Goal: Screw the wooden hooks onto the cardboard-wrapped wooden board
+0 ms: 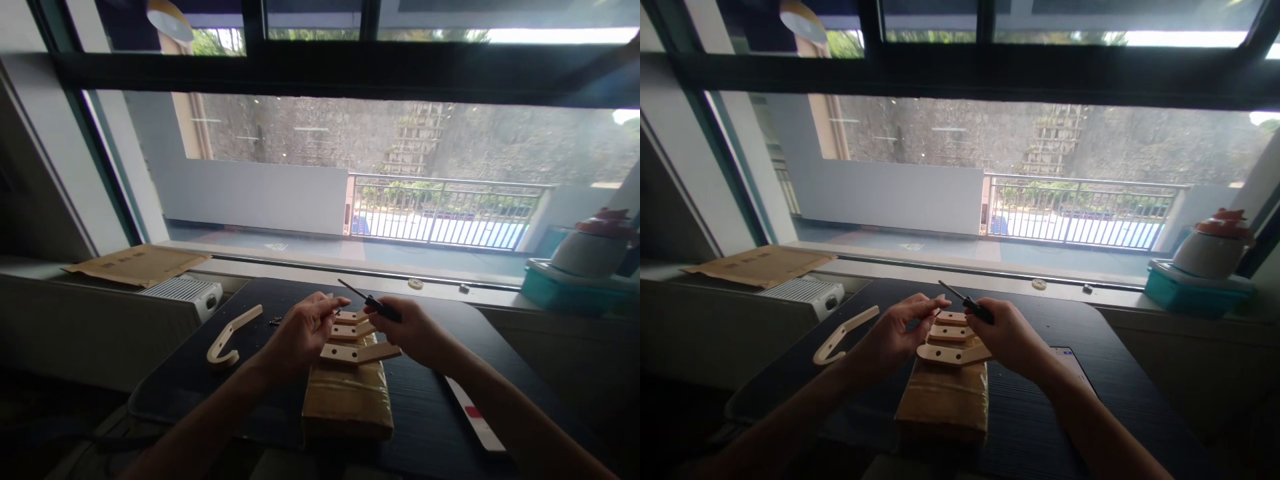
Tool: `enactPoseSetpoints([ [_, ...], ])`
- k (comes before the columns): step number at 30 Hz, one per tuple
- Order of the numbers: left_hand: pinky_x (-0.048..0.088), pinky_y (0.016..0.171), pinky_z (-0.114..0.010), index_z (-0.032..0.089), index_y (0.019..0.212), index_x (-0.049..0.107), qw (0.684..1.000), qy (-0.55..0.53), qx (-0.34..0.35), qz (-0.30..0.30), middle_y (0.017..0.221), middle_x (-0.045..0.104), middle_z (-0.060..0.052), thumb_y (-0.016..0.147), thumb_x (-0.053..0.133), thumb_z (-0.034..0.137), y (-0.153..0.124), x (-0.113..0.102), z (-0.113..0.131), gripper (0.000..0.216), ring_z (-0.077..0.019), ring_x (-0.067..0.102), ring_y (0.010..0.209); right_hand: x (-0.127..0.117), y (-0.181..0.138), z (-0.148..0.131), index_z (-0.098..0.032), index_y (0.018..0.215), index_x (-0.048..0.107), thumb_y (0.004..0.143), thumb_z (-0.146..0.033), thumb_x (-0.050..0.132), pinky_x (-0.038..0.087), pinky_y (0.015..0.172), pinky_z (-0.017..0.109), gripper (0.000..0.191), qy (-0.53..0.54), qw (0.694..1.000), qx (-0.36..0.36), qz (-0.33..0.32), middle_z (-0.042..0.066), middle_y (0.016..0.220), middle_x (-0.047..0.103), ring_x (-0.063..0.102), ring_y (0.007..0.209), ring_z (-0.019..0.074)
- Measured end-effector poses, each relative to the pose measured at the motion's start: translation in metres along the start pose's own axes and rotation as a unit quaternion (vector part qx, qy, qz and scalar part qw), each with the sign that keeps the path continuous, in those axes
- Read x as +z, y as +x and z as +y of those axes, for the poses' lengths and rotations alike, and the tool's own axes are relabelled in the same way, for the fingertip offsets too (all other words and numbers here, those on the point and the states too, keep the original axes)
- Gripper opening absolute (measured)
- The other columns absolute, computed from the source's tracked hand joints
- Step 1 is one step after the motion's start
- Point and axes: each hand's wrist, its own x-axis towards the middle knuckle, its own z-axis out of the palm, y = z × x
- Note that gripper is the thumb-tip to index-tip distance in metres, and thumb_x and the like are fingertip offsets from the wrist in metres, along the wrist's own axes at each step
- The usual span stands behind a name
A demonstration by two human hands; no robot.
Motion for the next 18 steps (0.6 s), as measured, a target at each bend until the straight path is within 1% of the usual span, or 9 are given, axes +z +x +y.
enactPoseSetpoints([
  [2, 0.049, 0.076, -0.028, 0.019, 0.105, 0.065, 0.999, 0.015, 0.007, -0.031, 0.089, 0.063, -0.004, 0.085, 0.045, 0.016, 0.003, -0.003, 0.003, 0.028, -0.0158, 0.06, 0.083, -0.005, -0.007, 0.007, -0.013, 0.093, 0.063, 0.081, -0.039, 0.051, 0.035, 0.049, 0.023, 0.031, -0.001, 1.0, 0.012, 0.004, -0.002, 0.063, 0.048, 0.042, 0.055, 0.0101],
  [4, 0.047, 0.082, -0.031, 0.02, 0.099, 0.068, 0.997, 0.052, 0.021, -0.053, 0.092, 0.067, -0.004, 0.082, 0.05, 0.013, 0.004, -0.002, 0.002, 0.025, -0.017, 0.061, 0.087, -0.007, -0.014, 0.013, -0.012, 0.09, 0.063, 0.081, -0.037, 0.05, 0.036, 0.051, 0.024, 0.03, -0.007, 1.0, 0.022, 0.011, -0.002, 0.063, 0.048, 0.043, 0.056, 0.0106],
  [6, 0.044, 0.089, -0.035, 0.021, 0.093, 0.07, 0.991, 0.104, 0.047, -0.064, 0.093, 0.069, -0.003, 0.077, 0.055, 0.01, 0.003, 0.0, -0.002, 0.024, -0.0183, 0.06, 0.091, -0.008, -0.02, 0.017, -0.012, 0.089, 0.064, 0.08, -0.036, 0.05, 0.037, 0.051, 0.025, 0.03, -0.023, 0.999, 0.034, 0.021, -0.001, 0.062, 0.05, 0.044, 0.056, 0.0116],
  [8, 0.042, 0.093, -0.038, 0.022, 0.086, 0.071, 0.985, 0.148, 0.068, -0.064, 0.091, 0.069, -0.003, 0.074, 0.059, 0.008, 0.001, 0.003, -0.009, 0.022, -0.0201, 0.057, 0.097, -0.009, -0.024, 0.021, -0.013, 0.089, 0.066, 0.079, -0.036, 0.05, 0.037, 0.053, 0.025, 0.029, -0.047, 0.998, 0.04, 0.031, 0.0, 0.064, 0.053, 0.046, 0.058, 0.0128],
  [11, 0.043, 0.091, -0.037, 0.023, 0.087, 0.072, 0.978, 0.182, 0.076, -0.061, 0.09, 0.067, -0.004, 0.073, 0.061, 0.01, -0.002, 0.006, -0.017, 0.022, -0.0209, 0.054, 0.1, -0.012, -0.028, 0.03, -0.016, 0.089, 0.067, 0.08, -0.038, 0.051, 0.039, 0.057, 0.026, 0.03, -0.088, 0.994, 0.04, 0.045, 0.001, 0.067, 0.059, 0.05, 0.062, 0.0145],
  [13, 0.043, 0.09, -0.037, 0.023, 0.088, 0.071, 0.975, 0.201, 0.078, -0.059, 0.091, 0.066, -0.004, 0.075, 0.06, 0.01, -0.003, 0.006, -0.017, 0.021, -0.0205, 0.053, 0.1, -0.015, -0.03, 0.037, -0.017, 0.089, 0.068, 0.08, -0.041, 0.05, 0.039, 0.058, 0.026, 0.031, -0.106, 0.992, 0.047, 0.052, 0.002, 0.069, 0.062, 0.052, 0.064, 0.0153],
  [15, 0.037, 0.096, -0.041, 0.022, 0.085, 0.069, 0.969, 0.226, 0.081, -0.059, 0.09, 0.065, -0.004, 0.076, 0.059, 0.011, -0.004, 0.006, -0.014, 0.018, -0.0203, 0.053, 0.1, -0.018, -0.032, 0.043, -0.017, 0.089, 0.067, 0.081, -0.044, 0.049, 0.04, 0.058, 0.027, 0.033, -0.112, 0.991, 0.055, 0.055, 0.002, 0.07, 0.063, 0.053, 0.063, 0.0155],
  [18, 0.023, 0.104, -0.05, 0.023, 0.081, 0.068, 0.957, 0.262, 0.094, -0.078, 0.089, 0.065, -0.003, 0.076, 0.058, 0.01, -0.004, 0.007, -0.011, 0.017, -0.0207, 0.052, 0.104, -0.023, -0.036, 0.05, -0.017, 0.091, 0.067, 0.081, -0.044, 0.049, 0.041, 0.059, 0.027, 0.034, -0.102, 0.991, 0.063, 0.055, 0.003, 0.072, 0.064, 0.054, 0.065, 0.016],
])
